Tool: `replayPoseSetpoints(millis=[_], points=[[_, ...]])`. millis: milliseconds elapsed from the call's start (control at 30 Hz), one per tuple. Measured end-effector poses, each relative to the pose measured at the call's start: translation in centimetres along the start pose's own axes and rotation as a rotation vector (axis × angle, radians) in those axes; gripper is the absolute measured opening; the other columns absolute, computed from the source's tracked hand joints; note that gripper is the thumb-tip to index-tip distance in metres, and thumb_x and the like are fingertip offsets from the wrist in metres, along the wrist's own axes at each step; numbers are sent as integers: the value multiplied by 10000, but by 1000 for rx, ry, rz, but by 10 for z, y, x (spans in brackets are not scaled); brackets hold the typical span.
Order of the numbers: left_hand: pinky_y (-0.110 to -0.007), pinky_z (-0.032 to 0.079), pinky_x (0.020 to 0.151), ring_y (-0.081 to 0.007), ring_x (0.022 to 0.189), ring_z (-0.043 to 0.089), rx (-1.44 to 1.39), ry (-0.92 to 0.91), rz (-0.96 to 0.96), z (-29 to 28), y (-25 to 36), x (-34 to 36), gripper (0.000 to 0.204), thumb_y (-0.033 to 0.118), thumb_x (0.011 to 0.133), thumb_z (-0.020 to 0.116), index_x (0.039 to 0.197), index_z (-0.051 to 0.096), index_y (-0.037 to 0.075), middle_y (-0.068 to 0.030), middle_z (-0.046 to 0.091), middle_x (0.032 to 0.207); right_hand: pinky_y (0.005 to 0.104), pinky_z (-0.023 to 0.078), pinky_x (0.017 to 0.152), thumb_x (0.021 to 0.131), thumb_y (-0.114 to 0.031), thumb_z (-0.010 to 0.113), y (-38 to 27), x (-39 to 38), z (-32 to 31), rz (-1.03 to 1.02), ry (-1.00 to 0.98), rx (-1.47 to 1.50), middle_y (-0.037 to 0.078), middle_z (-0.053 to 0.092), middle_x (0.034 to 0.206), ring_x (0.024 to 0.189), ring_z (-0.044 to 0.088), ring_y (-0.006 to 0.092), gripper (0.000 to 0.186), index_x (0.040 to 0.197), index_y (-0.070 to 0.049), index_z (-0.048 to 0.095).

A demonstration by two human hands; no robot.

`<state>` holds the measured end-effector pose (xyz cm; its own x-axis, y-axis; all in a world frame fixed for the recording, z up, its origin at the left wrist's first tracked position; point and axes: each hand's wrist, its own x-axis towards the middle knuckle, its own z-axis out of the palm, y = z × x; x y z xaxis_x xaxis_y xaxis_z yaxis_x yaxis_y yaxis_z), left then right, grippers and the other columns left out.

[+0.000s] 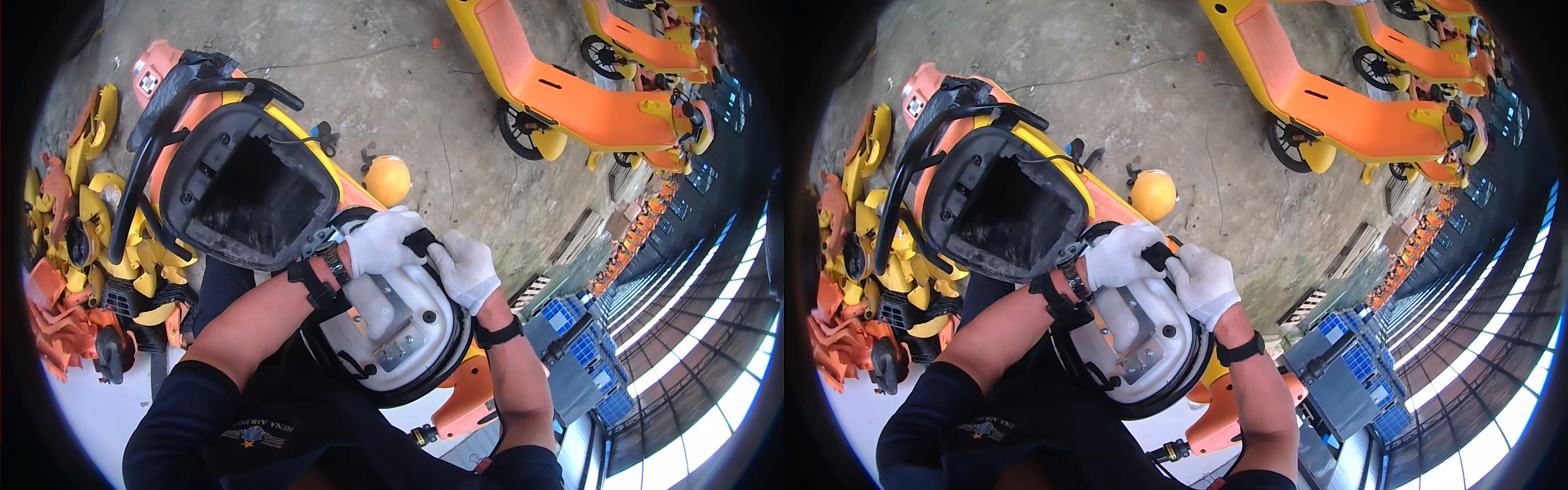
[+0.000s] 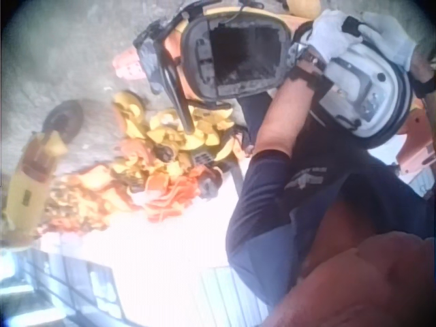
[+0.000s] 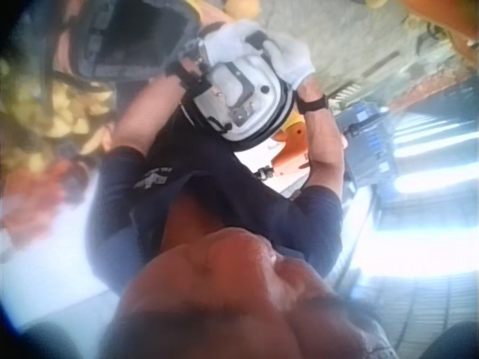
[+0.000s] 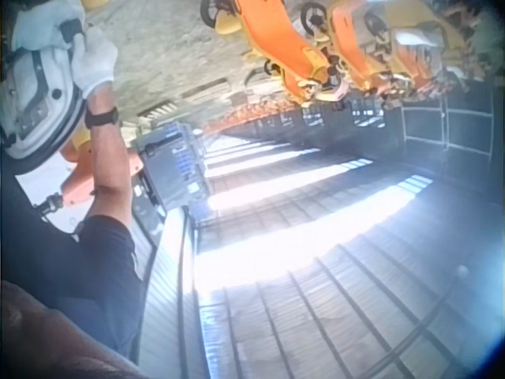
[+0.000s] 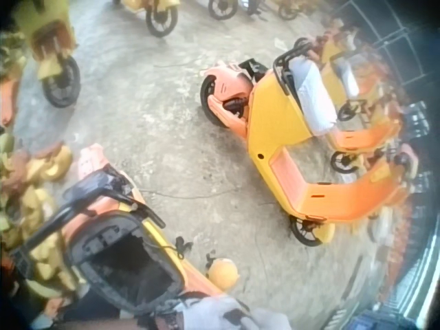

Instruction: The person removes a silver protective cover and the seat assembly from a scooter, turns the seat over to check the mounting points, and then attempts to refit the silver cover onto the seat base by hand.

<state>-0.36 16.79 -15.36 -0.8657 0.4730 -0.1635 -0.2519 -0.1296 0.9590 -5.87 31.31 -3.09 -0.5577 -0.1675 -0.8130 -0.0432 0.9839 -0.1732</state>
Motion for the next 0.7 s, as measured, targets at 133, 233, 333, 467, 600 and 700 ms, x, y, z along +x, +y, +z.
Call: replayPoseSetpoints(millis=[133, 233, 333, 467, 600, 700], points=[[-373, 491, 740, -301, 821, 606, -82, 54, -68, 6, -1, 1, 251, 96, 689, 747, 902, 620, 55, -117, 614, 842, 475, 482, 689, 887, -269, 554, -5, -2, -1, -107, 1, -100, 177, 630, 805, 800, 621, 382, 216, 858, -57, 583], [-320, 494, 726, -245, 782, 627, -68, 63, -49, 4, 6, 0, 215, 52, 710, 734, 910, 655, 68, -97, 636, 828, 474, 484, 695, 882, -276, 546, -14, 5, -3, -142, -38, -199, 169, 637, 811, 809, 629, 372, 220, 875, -61, 591], [-312, 495, 742, -210, 808, 634, -5, 41, -64, 7, 0, -2, 212, 30, 734, 714, 934, 656, 66, -84, 633, 836, 438, 501, 730, 884, -332, 558, -9, 7, -13, -28, -102, 25, 184, 651, 848, 817, 631, 372, 285, 917, -59, 631], [-305, 488, 767, -190, 836, 618, -18, -7, -5, 8, -8, -3, 164, 7, 773, 686, 924, 649, 61, -69, 621, 851, 307, 500, 677, 897, -289, 594, -14, -14, -61, 75, 96, 725, 100, 650, 762, 690, 624, 208, 287, 953, -15, 659], [-328, 488, 806, -235, 884, 622, 92, -122, 8, 6, 25, 4, 169, -5, 748, 700, 904, 647, 31, -88, 627, 891, 231, 465, 627, 906, -209, 592, -2, -60, -74, 192, 493, 989, -1, 610, 744, 687, 576, 69, 225, 922, 8, 652], [-340, 494, 800, -264, 871, 627, 208, -187, 102, 4, 41, 15, 179, 8, 738, 711, 905, 649, 32, -103, 633, 885, 265, 485, 662, 894, -218, 603, 9, -96, -49, 226, 420, 969, 44, 639, 759, 709, 603, 118, 233, 948, 2, 658]])
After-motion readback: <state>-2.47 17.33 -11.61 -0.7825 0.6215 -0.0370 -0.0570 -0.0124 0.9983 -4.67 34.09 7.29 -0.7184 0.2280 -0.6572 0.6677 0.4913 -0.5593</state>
